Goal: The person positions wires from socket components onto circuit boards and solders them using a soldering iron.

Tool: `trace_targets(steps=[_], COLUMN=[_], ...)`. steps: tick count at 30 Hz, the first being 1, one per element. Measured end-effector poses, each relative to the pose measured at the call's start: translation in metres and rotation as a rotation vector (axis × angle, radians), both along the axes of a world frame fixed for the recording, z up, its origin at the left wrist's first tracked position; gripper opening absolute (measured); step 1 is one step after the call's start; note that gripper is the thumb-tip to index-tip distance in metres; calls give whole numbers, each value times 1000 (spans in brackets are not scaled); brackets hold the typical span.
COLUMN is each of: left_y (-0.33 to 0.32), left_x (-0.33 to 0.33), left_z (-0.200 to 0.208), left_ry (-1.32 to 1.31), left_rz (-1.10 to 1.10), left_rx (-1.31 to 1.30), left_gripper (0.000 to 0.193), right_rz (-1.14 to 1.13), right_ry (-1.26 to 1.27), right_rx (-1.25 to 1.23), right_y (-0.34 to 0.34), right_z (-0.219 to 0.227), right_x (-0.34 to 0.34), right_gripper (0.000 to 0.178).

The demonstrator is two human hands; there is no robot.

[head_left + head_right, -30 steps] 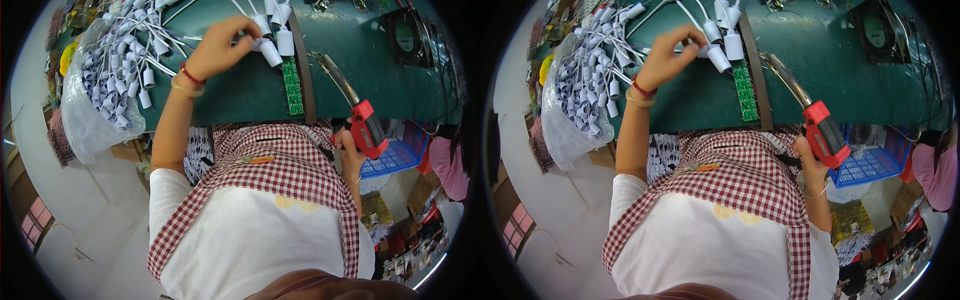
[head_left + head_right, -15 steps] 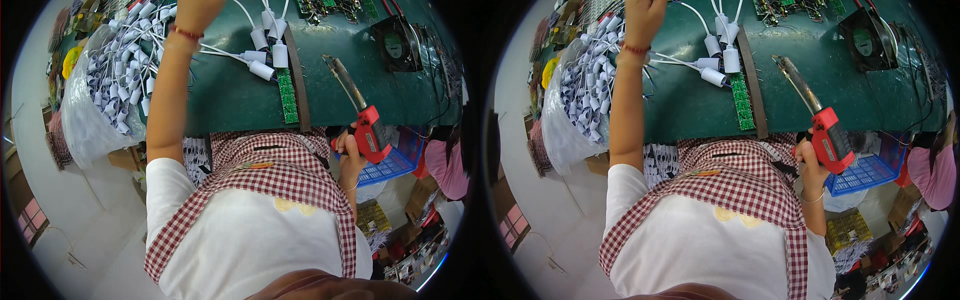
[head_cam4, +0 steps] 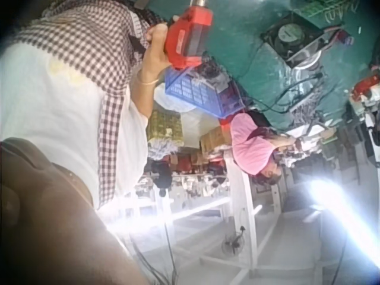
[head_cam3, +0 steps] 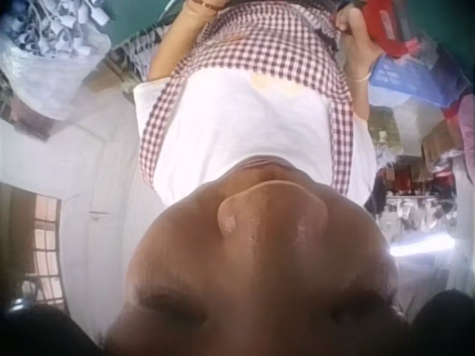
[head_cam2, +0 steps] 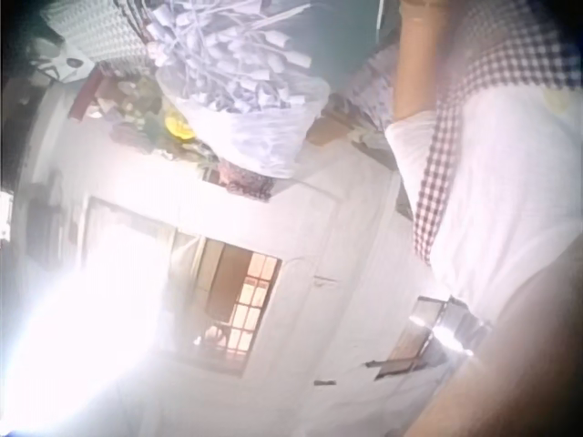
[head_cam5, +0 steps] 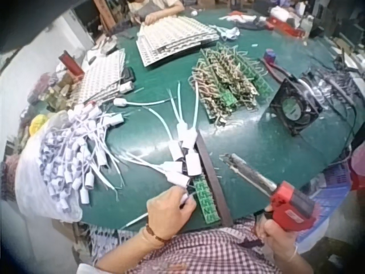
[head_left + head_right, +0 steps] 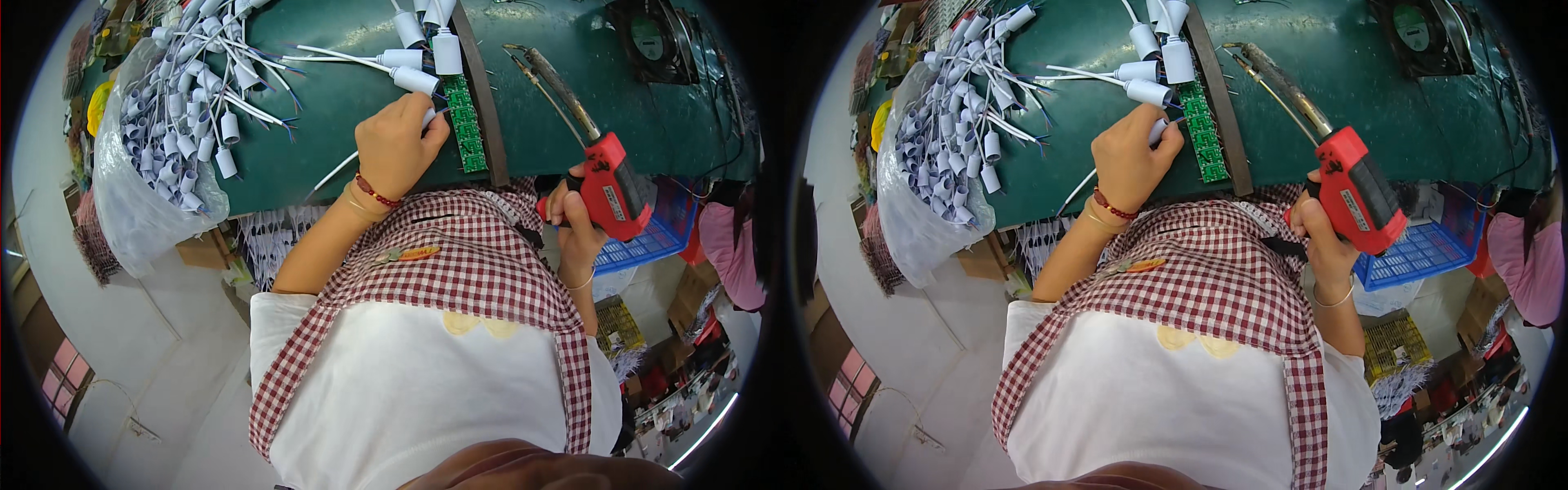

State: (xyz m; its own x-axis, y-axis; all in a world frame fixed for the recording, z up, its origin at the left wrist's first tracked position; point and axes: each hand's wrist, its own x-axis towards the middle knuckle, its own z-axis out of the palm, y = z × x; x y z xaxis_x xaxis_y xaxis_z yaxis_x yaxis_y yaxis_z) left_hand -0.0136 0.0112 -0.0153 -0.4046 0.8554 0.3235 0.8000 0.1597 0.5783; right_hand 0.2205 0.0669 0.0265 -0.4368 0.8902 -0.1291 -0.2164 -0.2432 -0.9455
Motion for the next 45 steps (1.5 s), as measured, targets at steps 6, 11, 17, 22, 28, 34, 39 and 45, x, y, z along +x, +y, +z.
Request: trace_targets(steps=[6, 11, 17, 22, 28, 34, 39, 45], left_y=[2, 4, 7, 5, 11, 11, 12, 12], left_x=[-2, -7, -5, -3, -13, -18, -24, -29], left_z=[3, 6, 3, 4, 12, 12, 16, 15], left_ry=[102, -9, -161, -33, 46, -21, -41, -133], left_rz=[-136, -134, -158, -167, -269, -280, -300, -342], left_rx=[-45, -63, -10, -114, -244, -261, -283, -290], left_gripper=[11, 7, 5, 6, 7, 8, 10, 14], right_rz=[4, 7, -28, 24, 23, 99, 164, 139], right_ry=[-55, -232, -154, -256, -274, -412, -477, -461], right_rx=[-35, -42, -130, -47, -100, -15, 0, -85], right_y=[-12, -16, -16, -16, -21, -26, -28, -28], right_z=[-6, -3, -10, -9, -12, -19, -22, -18], right_x=[10, 14, 25, 22, 25, 34, 37, 32], right_gripper=[28, 29, 31, 29, 27, 27, 30, 17])
